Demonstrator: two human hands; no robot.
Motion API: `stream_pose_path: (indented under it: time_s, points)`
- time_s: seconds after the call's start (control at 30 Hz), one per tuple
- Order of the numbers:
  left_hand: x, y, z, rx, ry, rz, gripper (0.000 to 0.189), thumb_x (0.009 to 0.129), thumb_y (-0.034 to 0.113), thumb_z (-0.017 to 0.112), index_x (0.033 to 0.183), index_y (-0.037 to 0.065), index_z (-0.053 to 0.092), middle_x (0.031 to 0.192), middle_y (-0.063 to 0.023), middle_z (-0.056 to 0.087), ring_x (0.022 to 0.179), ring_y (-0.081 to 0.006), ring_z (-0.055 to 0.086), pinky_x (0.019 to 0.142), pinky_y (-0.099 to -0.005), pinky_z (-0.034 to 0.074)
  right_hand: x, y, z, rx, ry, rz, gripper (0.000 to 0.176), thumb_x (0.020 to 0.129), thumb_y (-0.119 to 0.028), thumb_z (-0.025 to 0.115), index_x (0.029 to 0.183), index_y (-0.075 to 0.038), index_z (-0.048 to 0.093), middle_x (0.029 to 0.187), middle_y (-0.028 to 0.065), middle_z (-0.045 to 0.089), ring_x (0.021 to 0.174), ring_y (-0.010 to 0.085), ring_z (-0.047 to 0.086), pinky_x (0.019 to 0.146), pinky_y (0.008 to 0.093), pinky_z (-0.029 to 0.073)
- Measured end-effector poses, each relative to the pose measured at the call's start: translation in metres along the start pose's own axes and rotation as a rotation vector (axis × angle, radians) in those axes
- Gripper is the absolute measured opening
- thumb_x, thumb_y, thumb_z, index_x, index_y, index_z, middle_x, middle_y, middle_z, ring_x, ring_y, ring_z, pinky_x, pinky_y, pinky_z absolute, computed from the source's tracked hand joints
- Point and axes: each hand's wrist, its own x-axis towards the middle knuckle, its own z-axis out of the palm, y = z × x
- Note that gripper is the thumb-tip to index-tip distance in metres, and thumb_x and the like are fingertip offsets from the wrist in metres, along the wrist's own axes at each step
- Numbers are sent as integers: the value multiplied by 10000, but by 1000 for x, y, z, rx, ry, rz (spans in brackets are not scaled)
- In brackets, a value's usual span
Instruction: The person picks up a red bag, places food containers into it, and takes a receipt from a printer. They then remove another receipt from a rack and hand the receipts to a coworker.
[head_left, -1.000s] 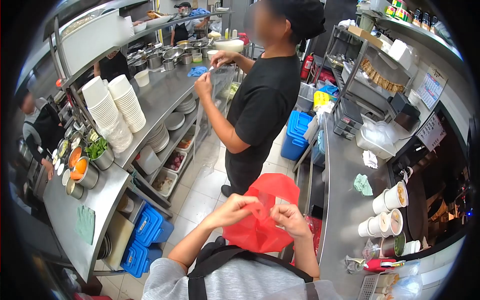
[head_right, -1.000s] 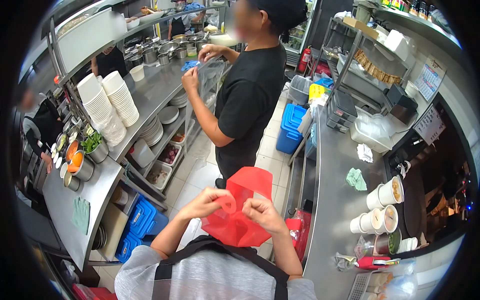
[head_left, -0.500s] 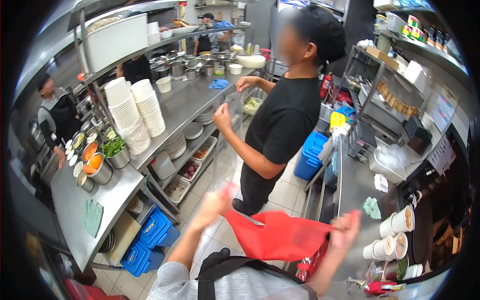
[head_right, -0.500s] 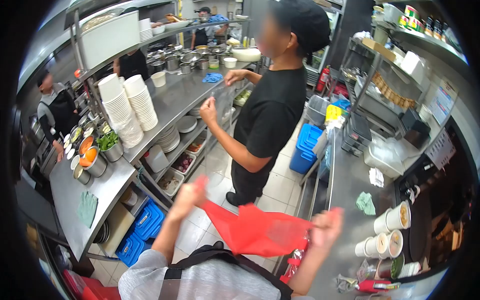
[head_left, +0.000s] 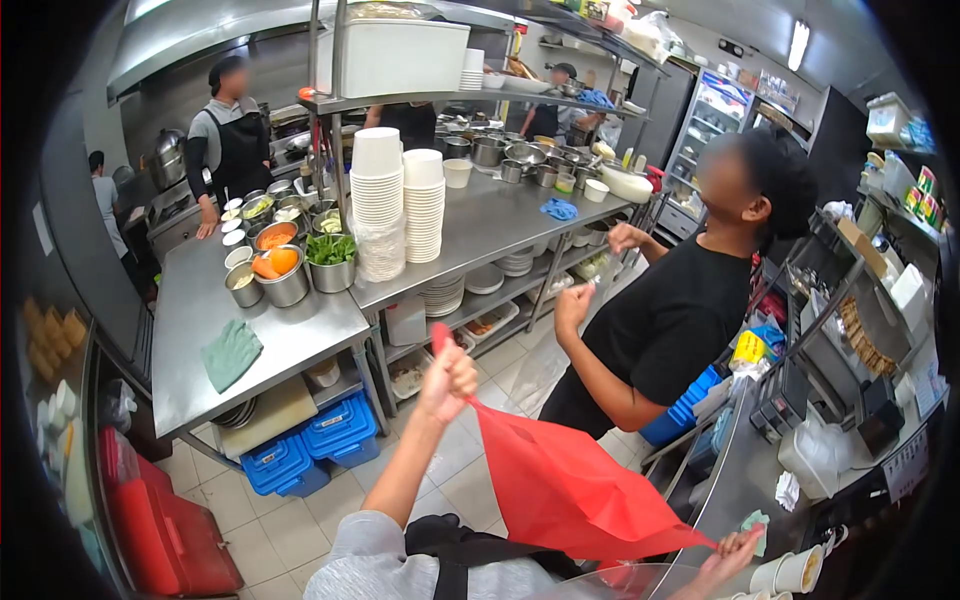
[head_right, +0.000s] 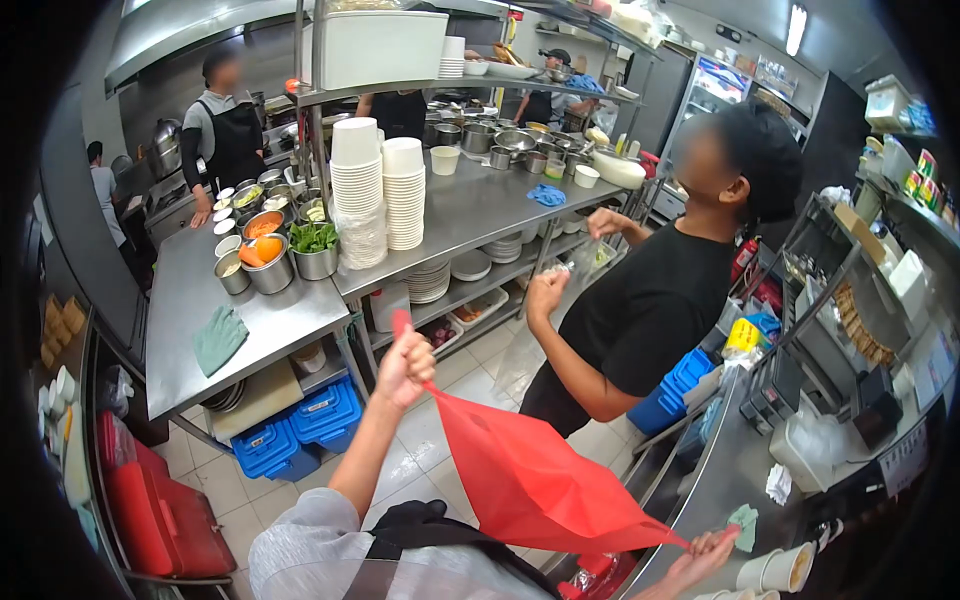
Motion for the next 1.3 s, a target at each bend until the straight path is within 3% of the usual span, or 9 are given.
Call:
stream_pose_path:
  time_s: [0.07, 0.1, 0.17, 0.4, 0.67, 0.8, 0.83, 1.1, 1.3]
  points:
    - [2, -33, 8, 18, -39, -177, 431, 976, 388, 294, 598, 185, 332, 533, 67, 204, 427, -58, 190, 386, -216, 168, -2, 17, 37, -918, 373, -313, 213, 932, -200, 491, 990, 5, 506, 769, 58, 466, 672, 168, 474, 654, 261, 413]
    - [0, -54, 13, 20, -25, -282, 417, 968, 385, 330, 601, 188, 330, 529, 73, 219, 425, -55, 195, 384, -209, 161, -10, -5, 74, -979, 290, 78, 409, 837, -128, 594, 1190, 26, 456, 1059, 143, 508, 1015, 266, 478, 913, 339, 364]
    - [-9, -98, 20, 18, -47, -535, 408, 959, 387, 368, 604, 192, 325, 526, 78, 233, 424, -51, 199, 381, -202, 153, -16, 0, 119, -1343, 45, -399, 544, 721, -102, 668, 1210, 4, 455, 1171, 161, 493, 1128, 295, 434, 971, 378, 318]
    - [-53, -181, 59, 298, -279, -853, 436, 983, 392, 285, 616, 158, 316, 534, 84, 206, 430, -43, 173, 390, -215, 129, -74, 88, 153, -996, -1143, 122, 473, 674, -323, 734, 1085, -136, 596, 1138, 139, 538, 1092, 338, 465, 933, 444, 343]
    - [-48, -168, 14, 779, -486, -740, 442, 949, 424, 398, 636, 112, 416, 540, 71, 328, 436, -67, 279, 408, -246, 216, -84, 103, 113, -1049, -694, 351, 208, 711, -9, 541, 895, -43, 633, 815, 202, 620, 747, 337, 616, 680, 351, 483]
    - [-63, -156, 26, 1599, -767, -452, 379, 796, 260, 660, 1073, 45, 515, 697, -44, 545, 593, -197, 525, 569, -313, 424, -96, 98, 131, -534, -502, 592, 143, 701, 19, 517, 809, 23, 610, 642, 66, 600, 621, 87, 542, 570, 245, 433]
    - [-67, -175, -5, 1652, -767, -121, 400, 694, 194, 720, 1021, 46, 544, 814, -105, 549, 760, -265, 551, 682, -382, 450, -100, 108, 124, -535, -551, 565, 93, 710, 34, 516, 768, 36, 589, 624, -4, 538, 631, 47, 472, 551, 219, 409]
    - [-37, -166, -3, 2067, -609, 254, 303, 669, 64, 643, 962, 70, 565, 976, -120, 441, 926, -273, 486, 649, -372, 479, -56, 47, 134, -773, -300, 255, 25, 778, 22, 533, 800, 23, 546, 736, 38, 556, 714, 99, 545, 635, 245, 457]
    - [-33, -139, -46, 2268, -341, 36, 298, 747, 41, 525, 1040, 76, 486, 949, -144, 485, 848, -318, 562, 597, -413, 511, -47, -7, 168, -1220, -136, 222, 268, 726, 40, 524, 956, -45, 630, 819, 119, 648, 770, 249, 616, 704, 348, 475]
